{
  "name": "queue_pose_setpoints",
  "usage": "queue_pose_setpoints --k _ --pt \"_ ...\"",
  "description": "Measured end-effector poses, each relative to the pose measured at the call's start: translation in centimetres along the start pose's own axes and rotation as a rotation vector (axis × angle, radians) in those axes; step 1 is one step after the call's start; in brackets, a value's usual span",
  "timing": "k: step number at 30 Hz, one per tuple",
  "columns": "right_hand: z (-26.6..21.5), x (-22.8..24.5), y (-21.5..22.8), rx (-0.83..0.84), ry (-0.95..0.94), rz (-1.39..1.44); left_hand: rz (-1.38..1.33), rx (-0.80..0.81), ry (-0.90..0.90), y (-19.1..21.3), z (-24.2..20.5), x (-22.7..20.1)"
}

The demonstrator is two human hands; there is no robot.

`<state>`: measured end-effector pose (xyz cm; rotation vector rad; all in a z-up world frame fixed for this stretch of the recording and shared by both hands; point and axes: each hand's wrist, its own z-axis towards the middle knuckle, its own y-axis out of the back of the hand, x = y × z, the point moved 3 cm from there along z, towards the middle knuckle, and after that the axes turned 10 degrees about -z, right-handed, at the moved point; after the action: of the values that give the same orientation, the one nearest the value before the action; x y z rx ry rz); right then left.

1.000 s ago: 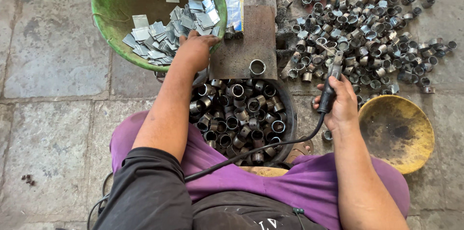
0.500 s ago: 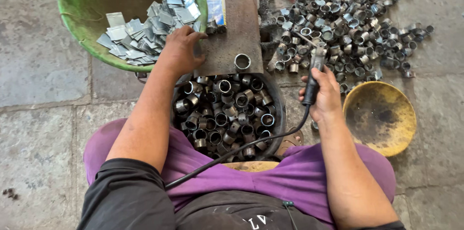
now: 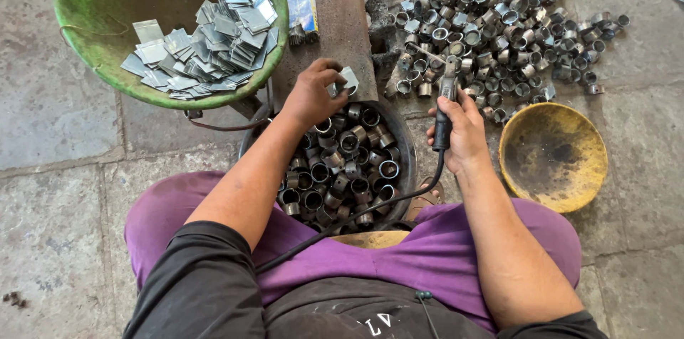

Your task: The person sits on the floor and repeatedly picks up small metal tubes and square metal plates, then welds them together using a handheld welding tool. The finished welded parts are placed into a pile on the floor.

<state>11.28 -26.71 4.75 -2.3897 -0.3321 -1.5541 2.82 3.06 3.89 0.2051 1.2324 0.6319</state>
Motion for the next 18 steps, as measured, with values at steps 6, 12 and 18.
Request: queue_pose_setpoints --k 6,12,18 --pt "0.1 0.1 -0.2 0.028 0.011 0.015 0.053 0.057 -0.007 -1.0 -0.9 0.5" --pt "-0.2 0.1 -0.3 0.027 -0.011 0.018 0.126 0.114 0.118 -1.3 -1.5 0.4" --pt "-0.2 0.2 -0.3 0.022 0.001 0.016 0.214 0.062 0.102 -0.5 -1.5 0.8"
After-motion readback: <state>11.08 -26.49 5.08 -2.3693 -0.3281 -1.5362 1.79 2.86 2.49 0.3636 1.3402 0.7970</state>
